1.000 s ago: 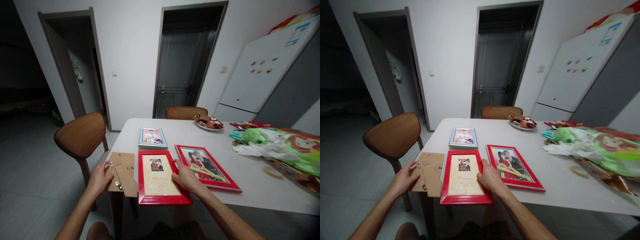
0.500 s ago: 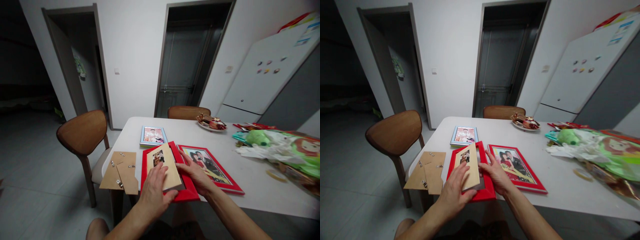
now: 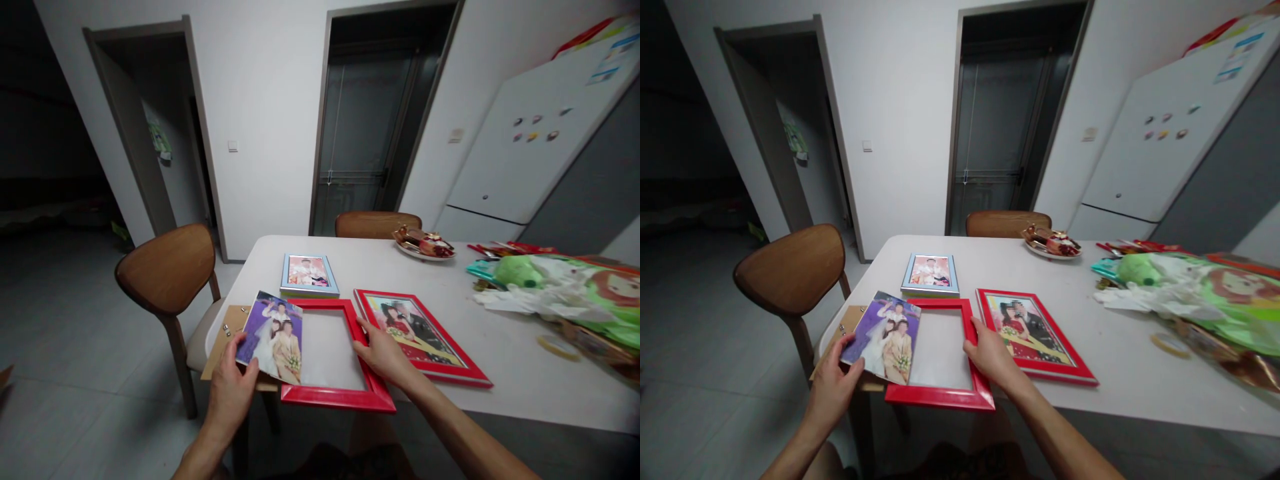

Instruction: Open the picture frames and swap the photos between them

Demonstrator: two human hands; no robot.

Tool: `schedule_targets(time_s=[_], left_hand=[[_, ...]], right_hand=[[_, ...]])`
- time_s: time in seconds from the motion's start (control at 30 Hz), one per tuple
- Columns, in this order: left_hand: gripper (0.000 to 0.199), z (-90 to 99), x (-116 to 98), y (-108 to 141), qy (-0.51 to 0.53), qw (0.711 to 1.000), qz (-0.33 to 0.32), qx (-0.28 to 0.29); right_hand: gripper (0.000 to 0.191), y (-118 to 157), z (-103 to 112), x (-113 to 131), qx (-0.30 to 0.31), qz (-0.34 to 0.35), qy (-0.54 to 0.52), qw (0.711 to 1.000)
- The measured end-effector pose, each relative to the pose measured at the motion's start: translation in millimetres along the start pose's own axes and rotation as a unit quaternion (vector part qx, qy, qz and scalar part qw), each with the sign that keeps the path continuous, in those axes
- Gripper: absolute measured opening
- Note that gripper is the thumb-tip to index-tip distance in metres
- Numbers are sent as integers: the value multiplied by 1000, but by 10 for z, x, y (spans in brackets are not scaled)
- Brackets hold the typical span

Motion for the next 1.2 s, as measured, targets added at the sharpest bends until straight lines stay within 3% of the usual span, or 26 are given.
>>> schedule_targets(time_s=[0.13,0.33,0.47,0.57,0.63,0.73,0.8,0.9,1.03,1.1,1.2], left_hand=[[36,-99,204,79,-59,996,33,61],[35,-91,101,104,-208,975,2,78],[36,-114,5,111,-217,972,-33,80],[41,-218,-121,118,-186,974,-85,100],[45,-322,-216,125,-164,971,-121,125],[49,-484,-323,131,-145,964,-155,158],[53,-560,-358,116,-140,962,-168,163],[58,-565,-391,45,-111,968,-184,132],[49,-378,-498,-70,16,979,-195,63],[38,-263,-546,-103,110,980,-164,20],[32,-244,-570,-91,279,956,-86,-23]], right_hand=[[44,-23,-76,66,3,29,69,997],[37,-20,-105,96,4,21,131,991],[33,16,-40,186,-15,39,121,992],[38,47,-48,379,-29,97,-1,995],[44,17,-200,507,14,112,-136,984],[55,-74,-522,711,86,100,-318,939],[60,-122,-618,845,83,97,-410,903],[63,-104,-498,1052,42,126,-512,848],[62,63,-137,1272,19,202,-589,782],[58,114,-76,1238,24,189,-601,776],[57,120,-239,974,46,67,-600,796]])
Point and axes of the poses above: each hand's wrist, its own y-axis away from the middle knuckle, its own z-axis out of the back of the hand, x = y × z, the point moved 7 cm from there along -y, towards the middle knuckle, and after that the axes turned 14 degrees about x, right-handed, at the moved point
